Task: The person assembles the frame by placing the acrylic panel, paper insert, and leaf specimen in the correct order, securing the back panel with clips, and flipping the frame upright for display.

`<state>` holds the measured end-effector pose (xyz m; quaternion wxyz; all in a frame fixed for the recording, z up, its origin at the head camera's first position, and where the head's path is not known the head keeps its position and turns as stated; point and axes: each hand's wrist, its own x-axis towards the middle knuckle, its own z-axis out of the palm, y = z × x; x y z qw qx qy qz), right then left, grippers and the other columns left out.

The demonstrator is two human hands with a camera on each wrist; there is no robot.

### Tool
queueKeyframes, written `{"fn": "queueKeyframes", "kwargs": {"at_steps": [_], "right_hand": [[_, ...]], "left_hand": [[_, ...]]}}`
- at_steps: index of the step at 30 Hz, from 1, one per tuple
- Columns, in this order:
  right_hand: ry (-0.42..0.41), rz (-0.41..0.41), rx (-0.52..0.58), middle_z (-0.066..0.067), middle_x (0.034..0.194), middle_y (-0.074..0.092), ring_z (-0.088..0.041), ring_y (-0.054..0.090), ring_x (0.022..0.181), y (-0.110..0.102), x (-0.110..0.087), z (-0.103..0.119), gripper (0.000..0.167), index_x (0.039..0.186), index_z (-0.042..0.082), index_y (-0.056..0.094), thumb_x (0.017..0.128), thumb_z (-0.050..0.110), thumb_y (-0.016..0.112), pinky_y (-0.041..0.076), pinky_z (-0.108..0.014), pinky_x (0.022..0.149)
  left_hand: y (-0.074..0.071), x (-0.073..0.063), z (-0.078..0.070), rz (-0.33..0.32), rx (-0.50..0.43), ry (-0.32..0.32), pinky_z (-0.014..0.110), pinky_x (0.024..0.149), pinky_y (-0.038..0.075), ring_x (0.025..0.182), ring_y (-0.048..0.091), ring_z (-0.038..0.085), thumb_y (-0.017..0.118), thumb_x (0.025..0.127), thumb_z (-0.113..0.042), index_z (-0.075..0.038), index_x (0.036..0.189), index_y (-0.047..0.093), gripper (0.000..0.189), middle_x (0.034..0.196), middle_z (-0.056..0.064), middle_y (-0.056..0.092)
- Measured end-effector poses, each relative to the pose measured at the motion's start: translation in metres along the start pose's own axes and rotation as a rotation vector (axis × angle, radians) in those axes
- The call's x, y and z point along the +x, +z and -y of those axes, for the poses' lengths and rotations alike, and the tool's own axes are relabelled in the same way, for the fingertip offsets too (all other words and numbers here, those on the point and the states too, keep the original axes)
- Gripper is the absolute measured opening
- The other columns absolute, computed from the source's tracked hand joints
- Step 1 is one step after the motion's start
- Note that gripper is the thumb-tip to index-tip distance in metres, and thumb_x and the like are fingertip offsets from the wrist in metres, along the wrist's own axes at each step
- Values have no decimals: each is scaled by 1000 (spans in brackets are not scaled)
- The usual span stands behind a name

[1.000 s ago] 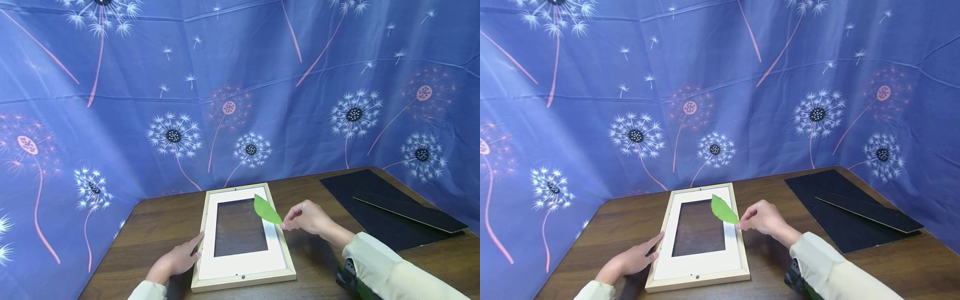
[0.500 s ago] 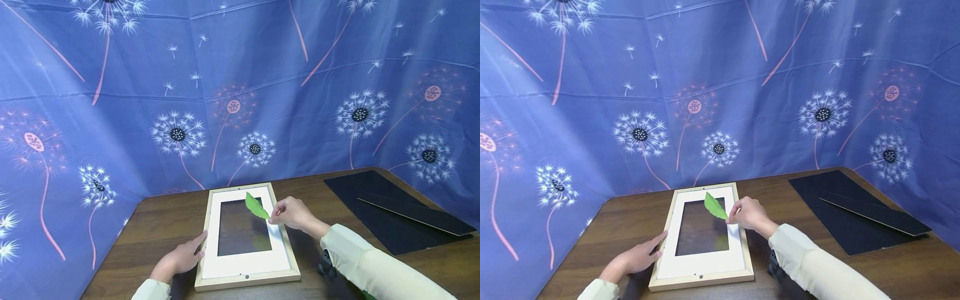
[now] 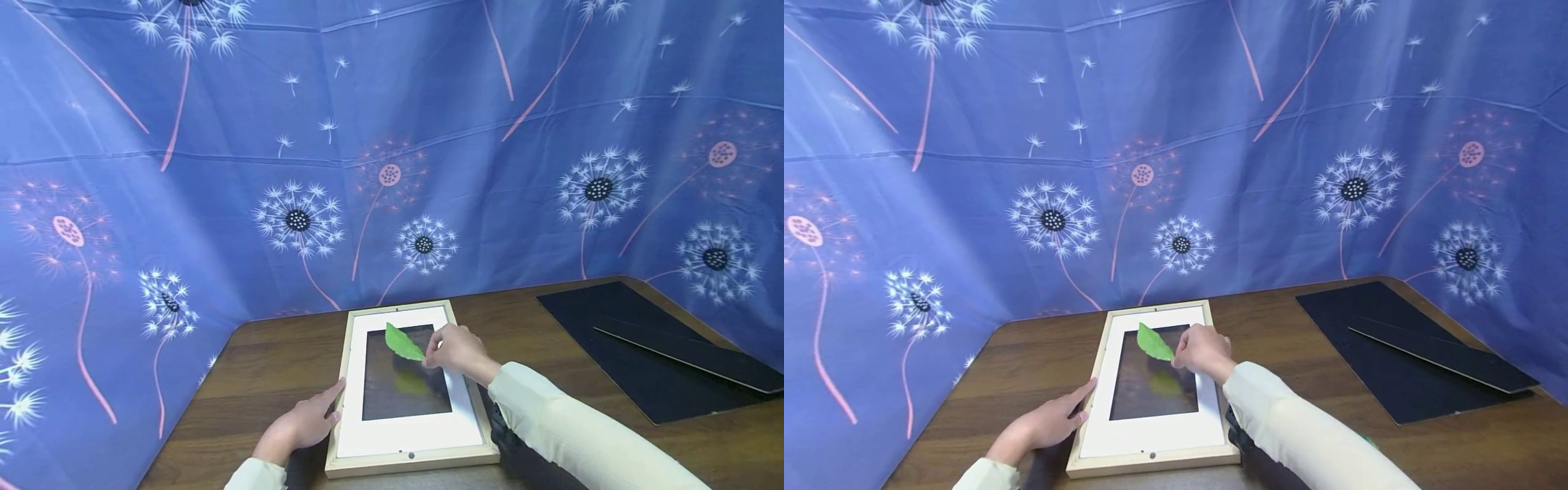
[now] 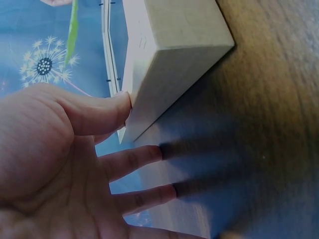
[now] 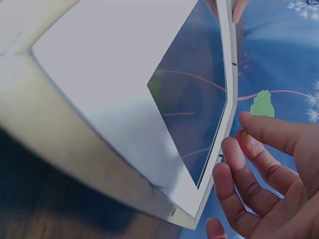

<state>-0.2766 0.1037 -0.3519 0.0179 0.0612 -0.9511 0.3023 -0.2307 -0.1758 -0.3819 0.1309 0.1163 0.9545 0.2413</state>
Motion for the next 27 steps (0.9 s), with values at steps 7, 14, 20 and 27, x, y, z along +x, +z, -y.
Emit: {"fn": "queueKeyframes", "kwargs": {"at_steps": [7,14,20,27], "right_hand": [[-18,22,-41,8,71,68,-16,61,72,15,7,8,22,64,16,71,80,16,86,44,-63,97],[-60,30,-83,10,62,63,-12,58,66,28,10,15,27,60,16,67,77,15,88,48,-55,90],[-65,36,-110,10,59,60,-13,55,63,35,12,19,29,60,16,65,77,15,88,45,-57,91],[-81,42,-150,10,56,58,-12,54,60,42,14,22,31,58,17,64,77,16,88,47,-47,81]], "left_hand": [[2,0,1,-24,20,23,70,111,27,134,42,57,56,102,-10,1,152,42,53,145,33,49],[3,0,2,-36,18,37,70,111,28,134,43,56,57,102,-9,1,151,43,52,143,34,50],[4,0,3,-45,20,53,69,111,27,133,44,56,57,101,-8,3,150,43,52,141,35,51],[3,1,4,-39,11,43,70,112,25,134,43,56,56,101,-8,2,151,43,52,143,34,50]]}}
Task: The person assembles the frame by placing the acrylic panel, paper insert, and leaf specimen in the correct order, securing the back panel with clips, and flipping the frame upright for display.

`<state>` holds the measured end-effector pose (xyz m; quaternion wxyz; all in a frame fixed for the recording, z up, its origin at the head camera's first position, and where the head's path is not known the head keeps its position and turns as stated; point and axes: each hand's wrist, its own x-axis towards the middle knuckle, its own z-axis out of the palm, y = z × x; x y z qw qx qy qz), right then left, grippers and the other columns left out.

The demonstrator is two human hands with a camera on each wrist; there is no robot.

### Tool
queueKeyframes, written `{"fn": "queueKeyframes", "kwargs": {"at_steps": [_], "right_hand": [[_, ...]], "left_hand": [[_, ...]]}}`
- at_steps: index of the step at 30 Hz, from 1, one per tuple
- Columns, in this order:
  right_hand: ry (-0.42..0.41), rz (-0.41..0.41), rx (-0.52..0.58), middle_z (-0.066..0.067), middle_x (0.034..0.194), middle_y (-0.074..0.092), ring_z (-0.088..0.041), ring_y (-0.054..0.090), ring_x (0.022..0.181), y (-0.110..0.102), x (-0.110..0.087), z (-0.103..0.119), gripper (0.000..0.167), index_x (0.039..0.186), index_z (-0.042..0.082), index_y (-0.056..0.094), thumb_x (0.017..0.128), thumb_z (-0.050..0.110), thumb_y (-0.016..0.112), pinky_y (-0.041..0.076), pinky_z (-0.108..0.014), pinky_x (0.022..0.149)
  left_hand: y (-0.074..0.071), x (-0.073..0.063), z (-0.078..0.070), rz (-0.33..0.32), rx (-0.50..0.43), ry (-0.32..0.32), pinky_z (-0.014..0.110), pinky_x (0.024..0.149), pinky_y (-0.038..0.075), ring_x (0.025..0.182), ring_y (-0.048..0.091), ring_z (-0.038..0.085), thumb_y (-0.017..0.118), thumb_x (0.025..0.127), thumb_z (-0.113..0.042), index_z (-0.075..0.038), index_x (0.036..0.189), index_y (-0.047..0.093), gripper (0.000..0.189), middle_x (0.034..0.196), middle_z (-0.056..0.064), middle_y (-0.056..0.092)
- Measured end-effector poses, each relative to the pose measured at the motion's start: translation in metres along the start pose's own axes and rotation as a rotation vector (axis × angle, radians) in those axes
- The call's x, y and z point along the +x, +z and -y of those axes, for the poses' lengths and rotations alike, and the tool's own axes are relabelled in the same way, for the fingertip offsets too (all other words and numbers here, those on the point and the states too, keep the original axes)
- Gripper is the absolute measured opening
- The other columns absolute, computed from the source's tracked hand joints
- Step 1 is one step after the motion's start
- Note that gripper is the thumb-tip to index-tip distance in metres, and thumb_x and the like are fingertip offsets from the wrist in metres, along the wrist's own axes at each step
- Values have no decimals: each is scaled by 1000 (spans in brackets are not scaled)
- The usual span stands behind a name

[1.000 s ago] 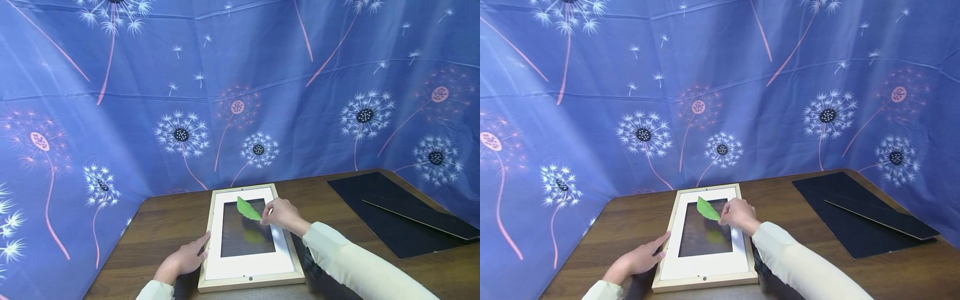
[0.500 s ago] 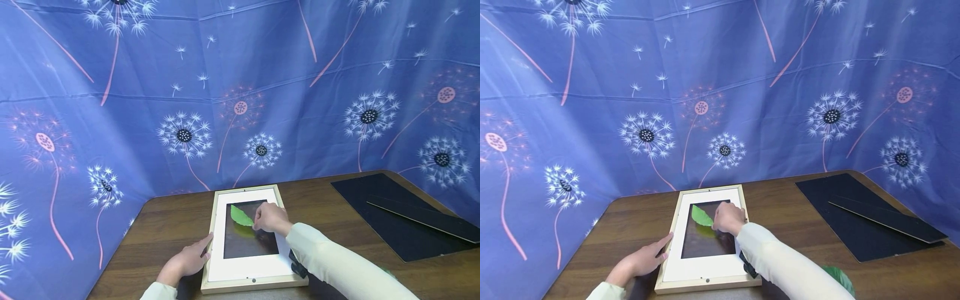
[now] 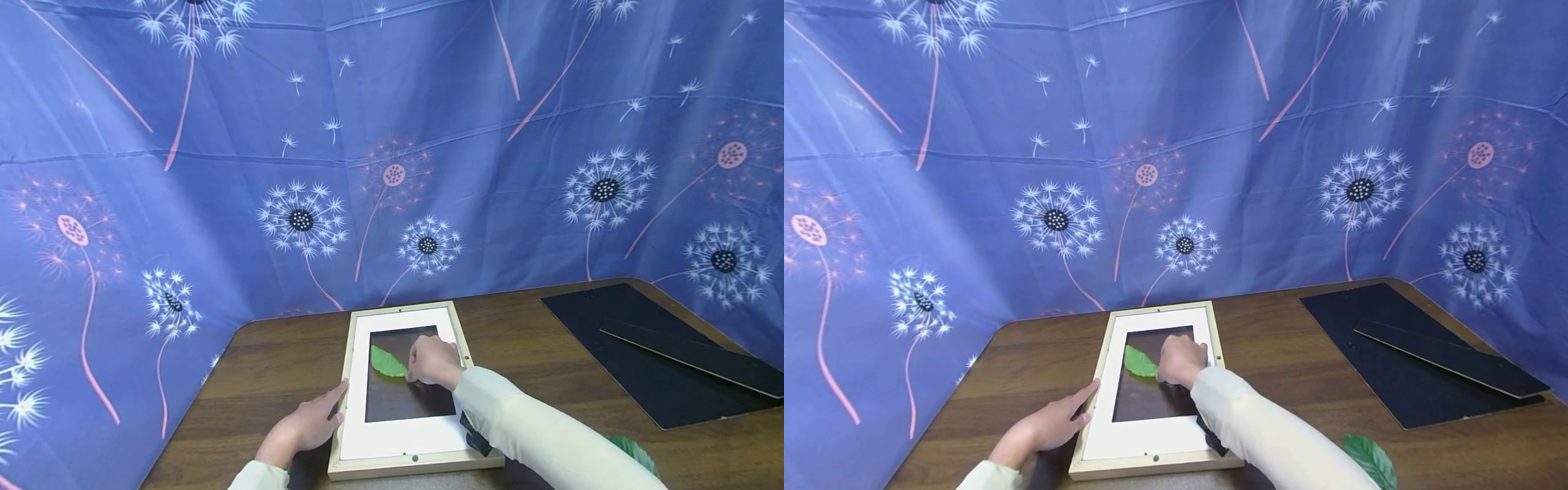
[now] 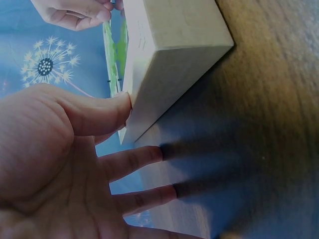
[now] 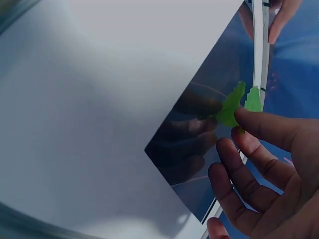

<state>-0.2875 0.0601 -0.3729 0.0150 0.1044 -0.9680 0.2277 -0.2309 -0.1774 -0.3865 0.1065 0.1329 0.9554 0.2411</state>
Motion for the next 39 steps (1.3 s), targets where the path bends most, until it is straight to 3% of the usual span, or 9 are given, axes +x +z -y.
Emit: {"fn": "queueKeyframes", "kwargs": {"at_steps": [11,20,39], "right_hand": [[-71,0,14,10,51,56,-11,52,60,4,-2,5,33,54,16,63,74,14,90,43,-50,82],[-56,58,8,11,57,59,-11,52,64,-3,-2,5,31,58,17,65,75,19,90,40,-47,83],[-89,55,-1,11,56,57,-11,51,64,-5,-4,3,32,58,15,63,72,13,92,36,-50,86]], "left_hand": [[-2,-1,0,26,-4,-73,72,110,26,135,41,56,56,103,-12,-1,153,42,53,146,31,49],[-1,0,0,33,-13,-58,73,110,25,135,41,57,56,103,-11,-1,153,42,53,146,32,48],[-1,3,-1,43,4,-40,72,110,25,135,41,56,56,103,-11,0,152,41,53,146,32,49]]}}
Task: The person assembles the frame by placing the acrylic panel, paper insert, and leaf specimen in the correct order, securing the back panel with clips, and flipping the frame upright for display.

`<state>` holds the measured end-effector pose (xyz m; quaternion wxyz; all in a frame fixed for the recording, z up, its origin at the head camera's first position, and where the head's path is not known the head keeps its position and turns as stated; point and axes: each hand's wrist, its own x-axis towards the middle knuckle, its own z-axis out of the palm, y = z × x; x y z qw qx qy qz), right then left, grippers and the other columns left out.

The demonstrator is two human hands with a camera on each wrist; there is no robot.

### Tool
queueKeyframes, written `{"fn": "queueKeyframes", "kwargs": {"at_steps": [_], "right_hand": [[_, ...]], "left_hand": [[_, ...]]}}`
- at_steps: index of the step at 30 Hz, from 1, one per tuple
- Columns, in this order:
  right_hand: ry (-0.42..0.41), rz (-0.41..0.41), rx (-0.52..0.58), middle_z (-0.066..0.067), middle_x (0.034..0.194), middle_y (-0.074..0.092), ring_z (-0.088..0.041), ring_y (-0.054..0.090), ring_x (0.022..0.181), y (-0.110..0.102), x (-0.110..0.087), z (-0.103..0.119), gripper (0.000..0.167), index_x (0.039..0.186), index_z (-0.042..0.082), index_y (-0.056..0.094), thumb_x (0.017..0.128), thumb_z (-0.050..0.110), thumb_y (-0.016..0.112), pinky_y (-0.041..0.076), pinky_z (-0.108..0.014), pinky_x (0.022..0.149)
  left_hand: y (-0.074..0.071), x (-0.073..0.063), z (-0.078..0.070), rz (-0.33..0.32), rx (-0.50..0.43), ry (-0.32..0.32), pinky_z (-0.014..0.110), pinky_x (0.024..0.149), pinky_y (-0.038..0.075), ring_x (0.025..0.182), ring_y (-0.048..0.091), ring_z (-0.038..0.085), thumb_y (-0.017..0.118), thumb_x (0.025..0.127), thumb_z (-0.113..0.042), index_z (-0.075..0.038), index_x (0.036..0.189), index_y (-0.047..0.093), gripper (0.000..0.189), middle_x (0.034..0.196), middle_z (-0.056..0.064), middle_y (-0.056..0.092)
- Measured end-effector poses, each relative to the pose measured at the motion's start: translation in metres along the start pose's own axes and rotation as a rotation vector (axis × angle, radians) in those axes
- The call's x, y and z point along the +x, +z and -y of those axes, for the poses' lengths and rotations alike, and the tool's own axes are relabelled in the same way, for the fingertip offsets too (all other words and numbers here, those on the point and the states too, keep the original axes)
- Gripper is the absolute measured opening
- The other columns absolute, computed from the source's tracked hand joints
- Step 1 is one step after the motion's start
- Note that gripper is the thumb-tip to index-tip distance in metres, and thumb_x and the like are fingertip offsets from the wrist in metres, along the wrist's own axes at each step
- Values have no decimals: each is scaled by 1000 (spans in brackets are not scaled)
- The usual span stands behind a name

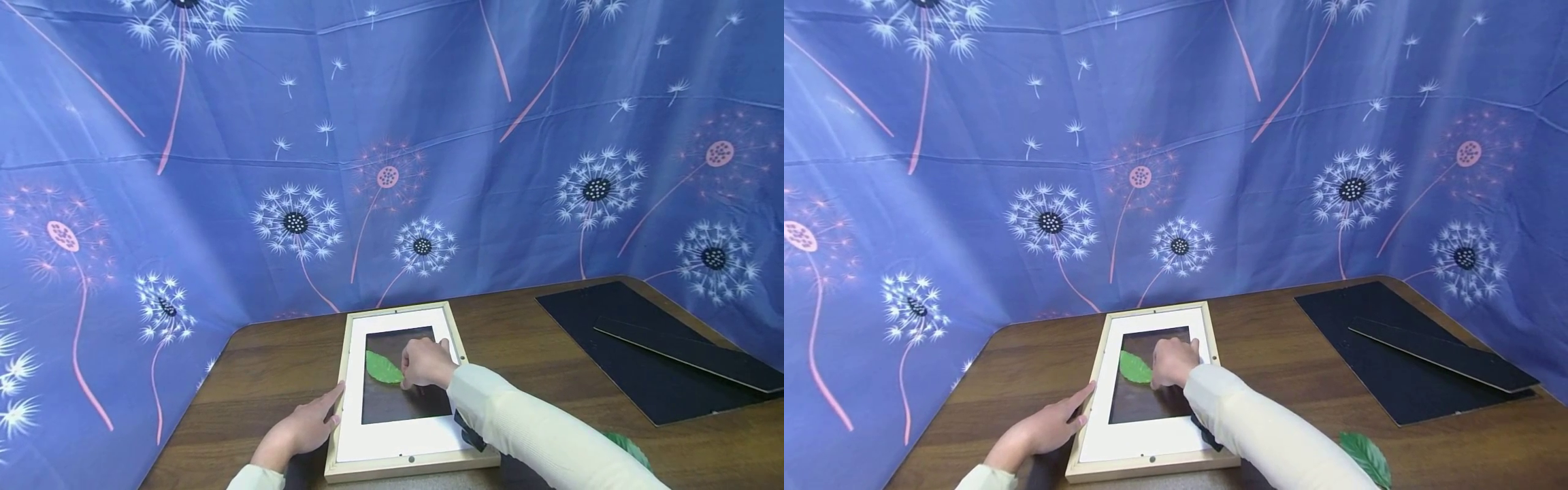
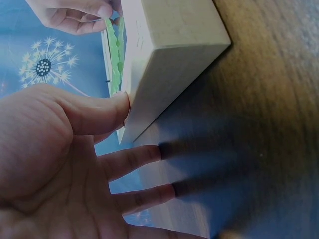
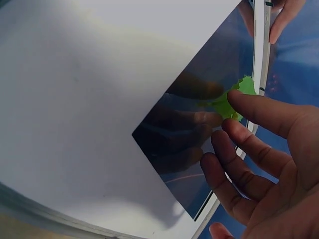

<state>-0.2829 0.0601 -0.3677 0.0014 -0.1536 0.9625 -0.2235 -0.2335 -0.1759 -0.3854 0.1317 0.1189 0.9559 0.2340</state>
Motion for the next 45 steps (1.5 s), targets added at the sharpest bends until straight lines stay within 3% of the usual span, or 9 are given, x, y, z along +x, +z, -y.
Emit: {"fn": "queueKeyframes", "kwargs": {"at_steps": [10,17,24,29,38,45], "right_hand": [[18,27,14,11,63,60,-10,52,66,-7,0,-2,27,64,16,67,78,21,89,40,-45,82],[-29,58,125,6,74,67,-14,59,69,-19,1,-6,14,76,12,74,85,17,83,55,-40,75],[-36,63,259,6,78,68,-12,59,76,-37,-1,-15,8,83,10,76,88,15,79,50,-29,68],[-45,64,344,4,85,69,-12,62,81,-54,-10,-23,7,92,9,76,90,16,77,53,-31,73],[-43,49,372,-1,91,70,-17,65,86,-79,-29,-47,16,104,9,75,94,21,74,53,-35,75],[-52,34,414,-1,92,71,-14,63,85,-91,-51,-67,21,109,5,74,93,20,74,53,-35,76]], "left_hand": [[0,0,-3,7,-2,-4,72,111,25,135,41,57,56,103,-11,1,152,41,53,146,32,48],[1,-1,-1,0,-9,-10,73,110,25,134,41,58,57,103,-11,-1,153,41,54,145,33,48],[1,-1,-1,6,-2,-1,72,110,26,134,41,58,55,103,-11,0,153,40,53,145,34,48],[0,-2,-1,6,-6,-1,73,109,26,134,40,59,55,103,-11,1,153,40,53,145,35,47],[-1,-1,0,7,1,-13,69,109,31,133,42,58,55,103,-11,-1,154,38,55,144,36,47],[0,-1,1,9,0,1,68,110,31,134,42,58,55,103,-11,0,154,38,54,145,36,46]]}}
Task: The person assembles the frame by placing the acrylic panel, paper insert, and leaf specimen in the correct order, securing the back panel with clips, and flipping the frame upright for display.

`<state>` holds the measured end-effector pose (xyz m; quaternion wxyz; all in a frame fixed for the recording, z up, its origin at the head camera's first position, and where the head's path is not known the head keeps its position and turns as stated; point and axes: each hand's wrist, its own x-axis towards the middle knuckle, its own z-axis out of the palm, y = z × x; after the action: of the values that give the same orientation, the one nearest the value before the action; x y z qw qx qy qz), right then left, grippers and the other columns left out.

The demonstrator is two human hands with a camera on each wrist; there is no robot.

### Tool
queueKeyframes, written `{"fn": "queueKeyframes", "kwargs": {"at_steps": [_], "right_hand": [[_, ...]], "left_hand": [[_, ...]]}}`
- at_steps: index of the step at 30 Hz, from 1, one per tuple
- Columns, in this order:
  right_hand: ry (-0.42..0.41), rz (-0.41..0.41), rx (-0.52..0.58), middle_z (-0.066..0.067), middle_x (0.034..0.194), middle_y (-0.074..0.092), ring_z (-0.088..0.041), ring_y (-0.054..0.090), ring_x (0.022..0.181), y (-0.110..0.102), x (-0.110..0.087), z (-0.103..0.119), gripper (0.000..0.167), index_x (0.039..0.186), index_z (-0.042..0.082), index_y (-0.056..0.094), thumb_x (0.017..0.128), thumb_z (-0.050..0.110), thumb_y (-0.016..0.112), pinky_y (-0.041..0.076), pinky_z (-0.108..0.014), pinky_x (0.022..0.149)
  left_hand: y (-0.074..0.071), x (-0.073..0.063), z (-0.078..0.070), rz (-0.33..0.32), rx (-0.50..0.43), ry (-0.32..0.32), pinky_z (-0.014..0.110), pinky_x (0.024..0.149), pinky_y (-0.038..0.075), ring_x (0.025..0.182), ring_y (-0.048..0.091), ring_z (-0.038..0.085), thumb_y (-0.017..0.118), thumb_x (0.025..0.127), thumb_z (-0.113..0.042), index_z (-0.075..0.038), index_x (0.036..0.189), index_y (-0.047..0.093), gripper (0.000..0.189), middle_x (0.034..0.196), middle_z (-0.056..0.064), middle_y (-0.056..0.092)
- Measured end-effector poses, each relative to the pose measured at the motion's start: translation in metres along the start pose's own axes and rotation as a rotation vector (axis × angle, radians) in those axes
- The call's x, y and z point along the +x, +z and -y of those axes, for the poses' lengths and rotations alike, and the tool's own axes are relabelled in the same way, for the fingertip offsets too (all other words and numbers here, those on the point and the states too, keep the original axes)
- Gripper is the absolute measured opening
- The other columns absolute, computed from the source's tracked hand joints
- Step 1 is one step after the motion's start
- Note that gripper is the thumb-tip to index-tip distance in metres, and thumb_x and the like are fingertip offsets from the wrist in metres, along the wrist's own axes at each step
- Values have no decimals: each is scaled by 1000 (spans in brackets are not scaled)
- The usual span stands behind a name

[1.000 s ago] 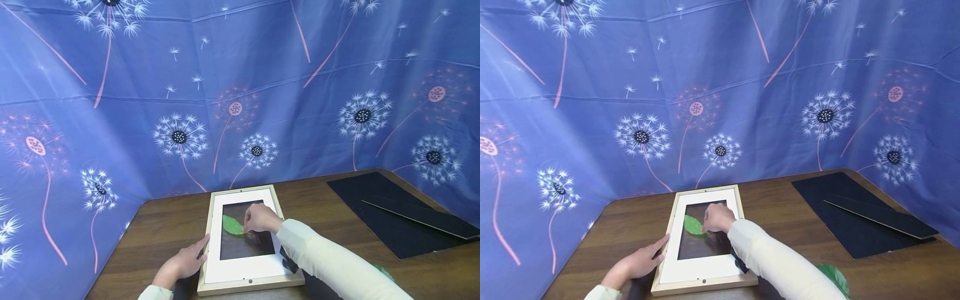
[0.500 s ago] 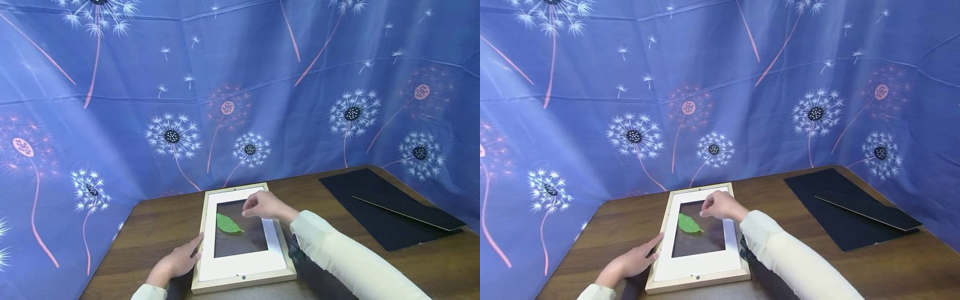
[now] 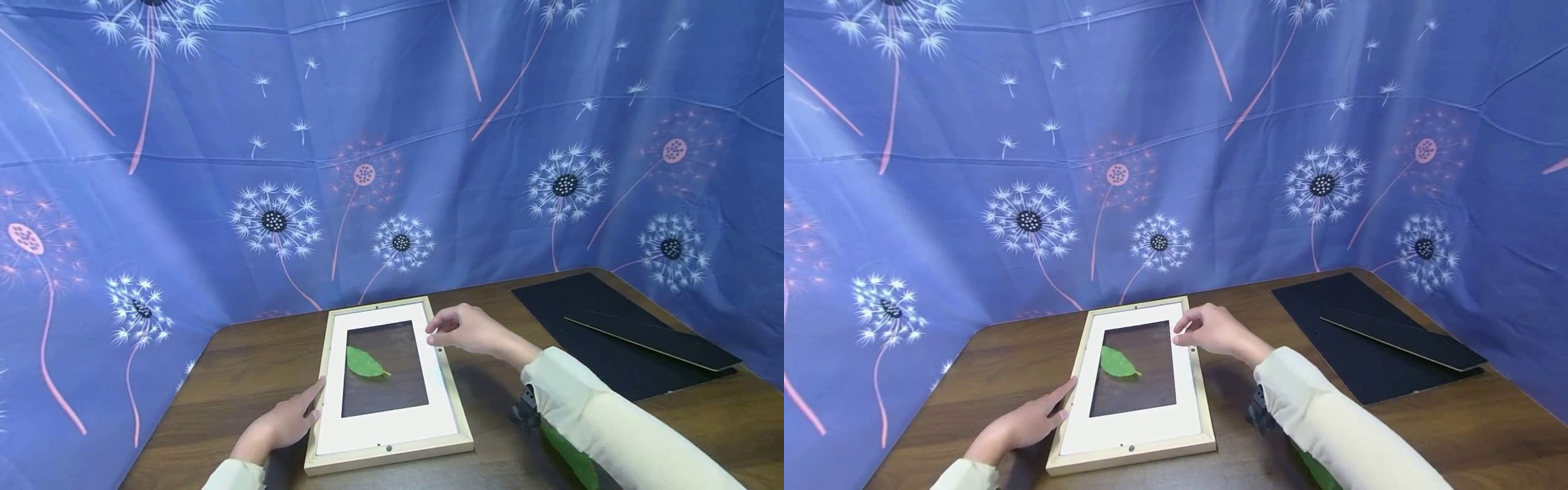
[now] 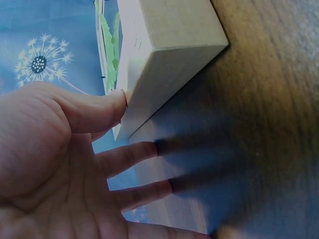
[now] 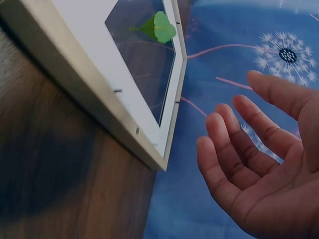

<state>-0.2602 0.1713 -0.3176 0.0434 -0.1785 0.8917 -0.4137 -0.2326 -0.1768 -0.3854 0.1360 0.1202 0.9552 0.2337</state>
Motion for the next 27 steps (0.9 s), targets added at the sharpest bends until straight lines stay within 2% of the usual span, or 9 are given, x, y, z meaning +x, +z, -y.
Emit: {"fn": "queueKeyframes", "kwargs": {"at_steps": [5,15,27], "right_hand": [[-18,-4,40,-2,95,71,-15,63,86,-11,-16,-10,25,111,2,73,93,18,74,55,-34,71],[-10,11,88,-3,101,70,-20,63,89,-34,-52,-26,30,119,1,69,96,20,71,53,-37,72],[-25,6,64,-3,99,70,-23,65,90,-52,-90,-49,32,121,3,68,97,23,71,55,-32,68]], "left_hand": [[-1,1,-1,6,3,-6,68,110,31,134,41,58,55,104,-11,0,154,38,55,145,36,46],[-2,0,-1,18,3,-14,68,110,31,134,42,57,55,104,-11,0,155,36,56,146,35,45],[0,-1,-4,14,-14,-14,65,111,32,134,42,55,55,103,-9,2,154,36,56,147,36,44]]}}
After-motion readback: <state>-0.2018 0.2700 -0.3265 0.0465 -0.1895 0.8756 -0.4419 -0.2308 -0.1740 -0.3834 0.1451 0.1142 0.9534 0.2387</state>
